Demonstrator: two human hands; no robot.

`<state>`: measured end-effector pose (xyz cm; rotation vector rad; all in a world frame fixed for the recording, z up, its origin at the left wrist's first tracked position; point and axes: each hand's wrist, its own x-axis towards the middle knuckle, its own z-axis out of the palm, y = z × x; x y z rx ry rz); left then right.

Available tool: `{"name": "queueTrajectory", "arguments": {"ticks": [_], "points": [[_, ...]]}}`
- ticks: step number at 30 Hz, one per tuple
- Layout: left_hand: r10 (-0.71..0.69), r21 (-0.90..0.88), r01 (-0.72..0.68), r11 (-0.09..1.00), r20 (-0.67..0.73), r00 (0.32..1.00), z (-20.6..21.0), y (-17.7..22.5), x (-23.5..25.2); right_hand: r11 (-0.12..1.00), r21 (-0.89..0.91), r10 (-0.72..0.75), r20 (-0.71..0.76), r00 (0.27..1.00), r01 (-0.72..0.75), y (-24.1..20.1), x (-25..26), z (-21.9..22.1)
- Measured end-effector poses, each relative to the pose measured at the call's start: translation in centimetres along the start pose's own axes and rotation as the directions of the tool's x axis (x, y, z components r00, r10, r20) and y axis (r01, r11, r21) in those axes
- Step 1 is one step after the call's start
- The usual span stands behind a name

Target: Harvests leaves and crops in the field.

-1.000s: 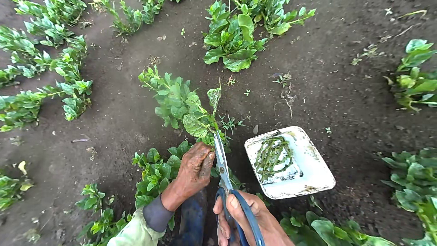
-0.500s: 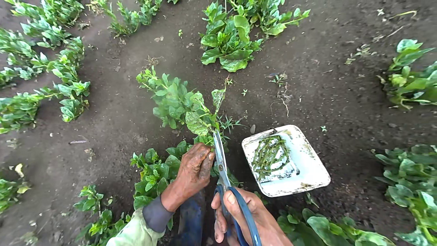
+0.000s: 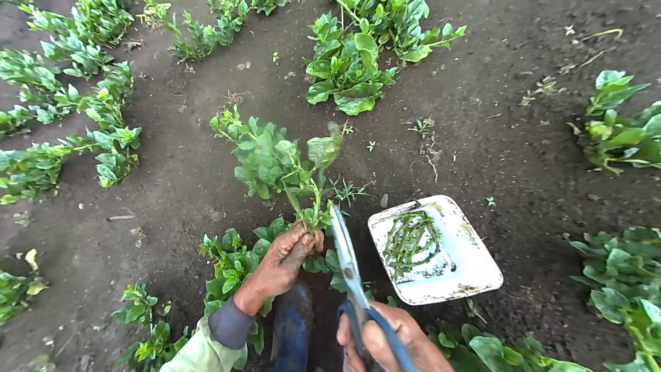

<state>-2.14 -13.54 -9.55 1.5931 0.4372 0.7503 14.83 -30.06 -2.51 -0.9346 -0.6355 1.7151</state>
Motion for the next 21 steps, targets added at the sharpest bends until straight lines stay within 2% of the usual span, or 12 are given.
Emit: {"name": "queueTrajectory", "arguments": {"ticks": [3, 6, 21], "points": [[-0.015, -0.255, 0.029, 0.966, 0.057, 0.998, -1.0, 0.5, -0.1, 0.998, 0.07, 0.001, 0.126, 0.992, -0.01, -0.2, 0.1, -1.3], [-0.009, -0.402, 0.047, 0.914, 0.095, 0.995, -1.1, 1.4, 0.0, 0.997, 0.061, 0.026, 0.168, 0.986, -0.036, -0.1, 0.7, -1.3], [-0.034, -0.499, 0.11, 0.86, 0.159, 0.987, -0.6, 1.4, -0.4, 0.991, 0.13, 0.009, 0.126, 0.992, -0.025, 0.1, 1.9, -0.4]]}}
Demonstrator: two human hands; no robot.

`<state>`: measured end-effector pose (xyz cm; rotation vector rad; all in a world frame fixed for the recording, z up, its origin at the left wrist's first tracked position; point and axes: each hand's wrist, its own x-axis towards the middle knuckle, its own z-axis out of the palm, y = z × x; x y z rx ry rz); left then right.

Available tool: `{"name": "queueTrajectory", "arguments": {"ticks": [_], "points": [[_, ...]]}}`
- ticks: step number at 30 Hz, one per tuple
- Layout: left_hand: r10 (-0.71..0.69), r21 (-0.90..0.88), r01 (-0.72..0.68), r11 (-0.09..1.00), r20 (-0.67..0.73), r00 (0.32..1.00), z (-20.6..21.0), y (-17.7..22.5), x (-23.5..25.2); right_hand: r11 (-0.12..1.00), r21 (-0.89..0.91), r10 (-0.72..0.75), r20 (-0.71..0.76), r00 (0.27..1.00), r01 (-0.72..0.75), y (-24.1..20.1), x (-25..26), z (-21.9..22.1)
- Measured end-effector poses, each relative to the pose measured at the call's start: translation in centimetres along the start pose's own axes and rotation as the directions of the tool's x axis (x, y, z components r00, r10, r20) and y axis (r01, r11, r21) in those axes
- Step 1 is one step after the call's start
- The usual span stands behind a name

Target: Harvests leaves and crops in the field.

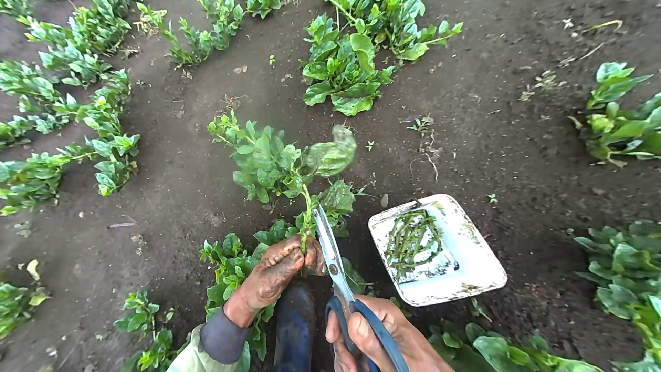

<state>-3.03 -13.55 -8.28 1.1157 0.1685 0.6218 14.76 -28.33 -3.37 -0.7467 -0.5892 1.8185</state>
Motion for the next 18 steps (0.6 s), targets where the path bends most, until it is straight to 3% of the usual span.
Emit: {"name": "queueTrajectory", "arguments": {"ticks": [10, 14, 18], "points": [[-0.068, -0.077, 0.061, 0.995, -0.093, 0.993, 0.2, -0.4, 0.3, 0.997, 0.079, 0.02, -0.145, 0.989, -0.009, 0.5, -0.2, 0.2], [0.003, 0.201, 0.026, 0.979, -0.147, 0.989, -0.4, 0.1, 0.3, 1.0, 0.017, -0.003, -0.166, 0.986, 0.006, 0.3, -0.9, -0.1], [0.08, 0.521, 0.008, 0.854, -0.147, 0.986, -0.7, 0.5, 0.2, 0.999, -0.049, -0.027, -0.076, 0.997, 0.024, -0.1, -1.0, -0.4]]}}
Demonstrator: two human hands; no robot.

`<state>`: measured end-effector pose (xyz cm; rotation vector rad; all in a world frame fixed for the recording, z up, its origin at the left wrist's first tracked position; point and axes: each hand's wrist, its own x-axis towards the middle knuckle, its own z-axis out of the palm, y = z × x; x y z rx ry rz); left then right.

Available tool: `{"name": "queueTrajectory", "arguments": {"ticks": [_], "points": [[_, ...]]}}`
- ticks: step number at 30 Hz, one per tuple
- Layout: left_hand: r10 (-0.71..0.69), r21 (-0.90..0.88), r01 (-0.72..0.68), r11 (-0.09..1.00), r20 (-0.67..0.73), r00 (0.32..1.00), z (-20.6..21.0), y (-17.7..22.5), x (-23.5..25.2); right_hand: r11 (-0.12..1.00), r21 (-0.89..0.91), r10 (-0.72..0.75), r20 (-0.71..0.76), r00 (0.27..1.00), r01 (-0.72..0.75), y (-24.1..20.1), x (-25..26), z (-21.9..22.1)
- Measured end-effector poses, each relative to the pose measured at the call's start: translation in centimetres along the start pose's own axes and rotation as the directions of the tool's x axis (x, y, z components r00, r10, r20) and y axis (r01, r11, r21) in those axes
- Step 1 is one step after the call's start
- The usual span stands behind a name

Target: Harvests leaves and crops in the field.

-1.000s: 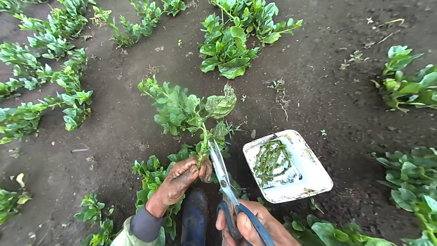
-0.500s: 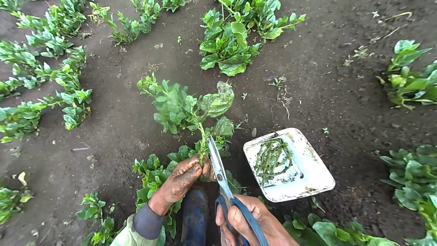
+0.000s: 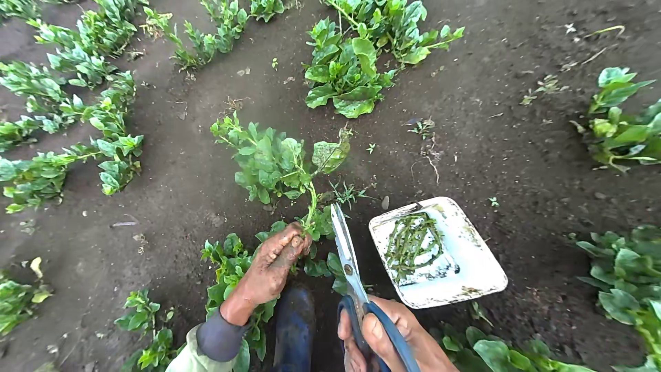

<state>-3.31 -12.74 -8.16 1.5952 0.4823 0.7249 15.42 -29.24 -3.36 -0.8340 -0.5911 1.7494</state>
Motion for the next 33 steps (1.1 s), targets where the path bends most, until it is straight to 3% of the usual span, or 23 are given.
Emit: {"name": "queueTrajectory", "arguments": {"ticks": [7, 17, 24, 33], "points": [[0.075, 0.202, -0.083, 0.976, 0.05, 0.996, 1.0, 0.0, -0.3, 0.999, 0.037, 0.009, 0.03, 1.0, -0.01, -0.1, 0.7, 0.9], [0.086, 0.218, -0.1, 0.971, 0.069, 0.994, 1.1, -0.2, -0.4, 0.999, 0.047, 0.026, -0.045, 0.999, -0.024, -0.2, 0.8, 1.2], [0.075, 0.186, -0.087, 0.979, 0.07, 0.995, 0.7, -0.5, -0.4, 0.993, -0.098, -0.064, -0.061, 0.996, 0.058, -0.4, 0.2, 0.8], [0.112, 0.301, -0.143, 0.943, 0.117, 0.987, 0.4, -0.6, -0.5, 0.979, -0.203, -0.027, -0.098, 0.995, 0.007, -0.8, 0.7, 0.1]]}}
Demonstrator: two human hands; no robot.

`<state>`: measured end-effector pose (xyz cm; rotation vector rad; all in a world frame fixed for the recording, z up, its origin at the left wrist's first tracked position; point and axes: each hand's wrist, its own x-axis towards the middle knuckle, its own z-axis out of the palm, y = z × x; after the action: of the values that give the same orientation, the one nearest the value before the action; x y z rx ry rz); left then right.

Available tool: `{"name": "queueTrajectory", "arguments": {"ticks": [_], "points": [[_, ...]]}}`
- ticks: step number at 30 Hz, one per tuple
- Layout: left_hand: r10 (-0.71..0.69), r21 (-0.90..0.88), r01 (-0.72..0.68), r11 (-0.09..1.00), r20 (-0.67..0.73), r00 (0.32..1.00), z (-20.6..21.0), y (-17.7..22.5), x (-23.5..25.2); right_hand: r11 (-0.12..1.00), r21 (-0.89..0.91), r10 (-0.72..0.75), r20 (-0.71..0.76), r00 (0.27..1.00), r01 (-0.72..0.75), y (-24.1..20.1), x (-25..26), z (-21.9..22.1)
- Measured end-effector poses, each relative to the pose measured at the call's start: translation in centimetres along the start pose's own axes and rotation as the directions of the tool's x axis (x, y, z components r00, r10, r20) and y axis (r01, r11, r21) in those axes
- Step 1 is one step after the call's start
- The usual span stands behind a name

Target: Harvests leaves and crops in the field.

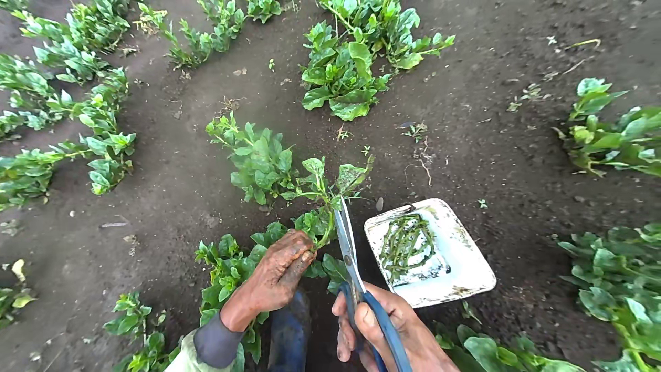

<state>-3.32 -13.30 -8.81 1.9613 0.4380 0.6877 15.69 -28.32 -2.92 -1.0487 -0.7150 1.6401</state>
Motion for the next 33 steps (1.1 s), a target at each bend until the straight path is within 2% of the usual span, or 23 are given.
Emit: {"name": "queueTrajectory", "arguments": {"ticks": [5, 10, 14, 18, 24, 26, 29, 33], "points": [[-0.004, 0.047, 0.002, 0.999, 0.022, 1.0, -0.6, -0.1, -0.2, 1.0, -0.004, 0.018, -0.034, 0.999, -0.018, -0.2, 0.1, -0.4], [-0.047, 0.021, 0.047, 0.999, 0.013, 0.999, -1.0, -0.6, -0.6, 1.0, 0.02, 0.021, -0.086, 0.996, -0.02, 0.3, 0.3, 0.0], [-0.19, 0.048, 0.193, 0.98, -0.062, 0.98, -0.9, 0.7, -0.1, 0.999, -0.005, 0.048, -0.134, 0.99, -0.05, 0.5, 0.4, 0.7], [-0.236, -0.024, 0.236, 0.971, -0.21, 0.949, 0.1, 3.5, 1.9, 0.996, -0.023, 0.078, -0.157, 0.985, -0.083, 0.7, 0.6, 1.5], [-0.276, -0.07, 0.267, 0.961, -0.221, 0.935, 0.4, 3.6, 2.2, 0.994, -0.023, 0.099, -0.134, 0.986, -0.103, 1.3, 0.5, 1.3], [-0.265, -0.023, 0.267, 0.963, -0.245, 0.933, 0.3, 3.2, 1.9, 0.994, -0.022, 0.104, -0.134, 0.985, -0.108, 1.4, 0.5, 1.2], [-0.223, 0.169, 0.283, 0.944, -0.303, 0.927, 0.1, 2.7, 1.5, 0.996, 0.012, 0.089, -0.119, 0.989, -0.088, 1.5, 0.4, 0.7], [-0.133, 0.491, 0.309, 0.815, -0.361, 0.923, -0.6, 2.5, 1.0, 0.995, 0.041, 0.096, -0.006, 0.995, -0.095, 1.7, 0.3, -0.6]]}}
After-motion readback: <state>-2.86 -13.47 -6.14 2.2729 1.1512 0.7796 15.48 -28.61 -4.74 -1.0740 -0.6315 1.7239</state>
